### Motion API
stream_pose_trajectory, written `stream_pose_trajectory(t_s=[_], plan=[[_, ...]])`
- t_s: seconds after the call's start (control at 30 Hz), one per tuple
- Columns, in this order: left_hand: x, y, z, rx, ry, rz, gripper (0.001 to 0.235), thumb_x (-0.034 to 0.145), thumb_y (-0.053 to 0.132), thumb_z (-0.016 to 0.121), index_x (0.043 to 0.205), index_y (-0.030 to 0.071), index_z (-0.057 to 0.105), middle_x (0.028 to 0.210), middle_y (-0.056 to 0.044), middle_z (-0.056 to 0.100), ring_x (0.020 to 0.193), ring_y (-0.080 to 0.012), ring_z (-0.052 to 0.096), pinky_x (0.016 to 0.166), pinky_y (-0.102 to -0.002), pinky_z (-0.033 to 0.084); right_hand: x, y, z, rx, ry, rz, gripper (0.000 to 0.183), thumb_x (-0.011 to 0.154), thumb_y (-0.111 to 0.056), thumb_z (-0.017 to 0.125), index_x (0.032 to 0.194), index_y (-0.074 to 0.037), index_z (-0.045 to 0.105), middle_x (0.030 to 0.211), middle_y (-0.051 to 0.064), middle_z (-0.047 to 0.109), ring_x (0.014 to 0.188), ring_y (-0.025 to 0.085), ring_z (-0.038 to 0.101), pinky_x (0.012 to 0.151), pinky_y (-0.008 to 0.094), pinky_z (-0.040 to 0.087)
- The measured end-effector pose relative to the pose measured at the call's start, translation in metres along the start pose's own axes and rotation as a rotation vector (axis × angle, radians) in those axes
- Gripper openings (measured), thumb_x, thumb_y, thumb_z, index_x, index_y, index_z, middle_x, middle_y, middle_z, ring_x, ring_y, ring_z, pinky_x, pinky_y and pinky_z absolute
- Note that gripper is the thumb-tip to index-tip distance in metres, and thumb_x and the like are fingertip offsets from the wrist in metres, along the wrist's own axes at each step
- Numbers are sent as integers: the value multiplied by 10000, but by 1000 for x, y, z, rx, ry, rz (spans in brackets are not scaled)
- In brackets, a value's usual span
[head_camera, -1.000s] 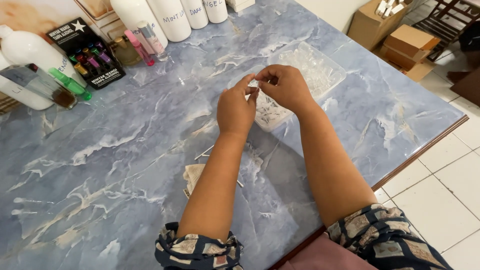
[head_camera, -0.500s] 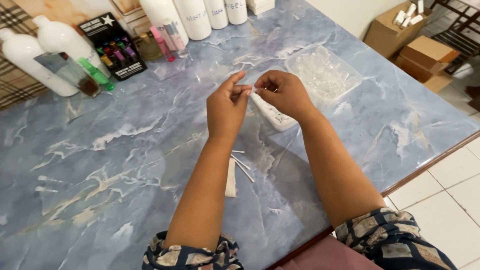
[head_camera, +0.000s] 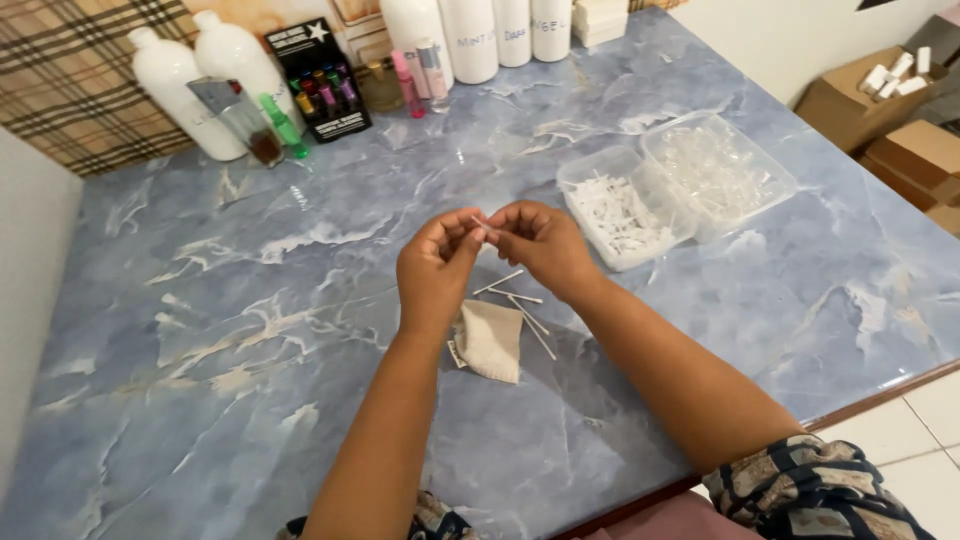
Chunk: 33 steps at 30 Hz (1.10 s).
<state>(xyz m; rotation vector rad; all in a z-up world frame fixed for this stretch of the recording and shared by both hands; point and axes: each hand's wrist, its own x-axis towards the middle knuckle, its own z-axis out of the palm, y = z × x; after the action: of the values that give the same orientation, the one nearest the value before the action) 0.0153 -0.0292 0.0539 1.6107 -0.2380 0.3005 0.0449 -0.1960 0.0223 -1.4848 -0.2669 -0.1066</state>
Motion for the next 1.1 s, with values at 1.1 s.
stream_pose_trajectory(t_s=[1.1], plan=[[-50,-23,-31,453,124,304,369,919,13,699,1279,88,680,1026,-117,673,923,-300,734,743,-326,655,-27,2,34,-445,-71,-195,74,870,-87,728,935,-81,763,731,101,741,645,211,681,570,309,560]])
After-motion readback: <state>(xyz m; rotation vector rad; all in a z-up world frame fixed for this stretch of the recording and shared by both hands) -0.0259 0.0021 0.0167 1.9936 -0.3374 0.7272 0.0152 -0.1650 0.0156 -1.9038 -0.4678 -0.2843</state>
